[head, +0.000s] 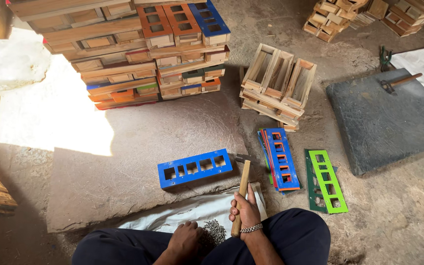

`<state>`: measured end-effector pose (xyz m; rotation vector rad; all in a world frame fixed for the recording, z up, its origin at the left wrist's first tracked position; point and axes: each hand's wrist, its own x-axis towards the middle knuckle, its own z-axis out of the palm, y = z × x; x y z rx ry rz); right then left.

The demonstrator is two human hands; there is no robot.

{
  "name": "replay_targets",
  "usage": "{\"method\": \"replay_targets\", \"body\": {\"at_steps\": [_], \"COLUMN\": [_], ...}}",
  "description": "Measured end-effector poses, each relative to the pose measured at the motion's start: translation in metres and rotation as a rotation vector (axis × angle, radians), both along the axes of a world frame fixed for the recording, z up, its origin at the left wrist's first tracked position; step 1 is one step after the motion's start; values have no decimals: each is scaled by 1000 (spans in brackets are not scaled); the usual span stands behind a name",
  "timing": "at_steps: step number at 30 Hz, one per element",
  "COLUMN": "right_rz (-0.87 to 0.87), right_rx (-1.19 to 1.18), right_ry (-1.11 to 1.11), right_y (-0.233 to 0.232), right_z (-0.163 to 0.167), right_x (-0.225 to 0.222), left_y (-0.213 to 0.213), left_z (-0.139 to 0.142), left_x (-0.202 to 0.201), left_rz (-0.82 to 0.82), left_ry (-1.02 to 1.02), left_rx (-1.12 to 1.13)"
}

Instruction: The person sits on the floor and assembles wooden frames by placing a blue plastic template over a wooden piece and hammering nails into it. The person repeatedly picks up nails, positions the template, and hammers the nails to secure the frame.

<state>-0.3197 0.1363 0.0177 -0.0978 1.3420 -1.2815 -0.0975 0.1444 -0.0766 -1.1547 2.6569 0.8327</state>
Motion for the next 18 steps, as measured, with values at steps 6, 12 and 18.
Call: {"method": "replay_targets", "body": {"at_steps": [6,12,18], "right_rz": [1,5,-4], "right_rx": [-10,-31,26], "right_ry": [4,9,20], "right_y": [0,0,0], "right_z": [0,2,3], "right_x": [0,1,1], "left_y": [0,3,4], "left_z": [3,2,4], "left_x": [7,3,4], "left_rz": [47,-41,8], "left_ry": [-15,-84,-48], "left_rx": [85,24,50]}}
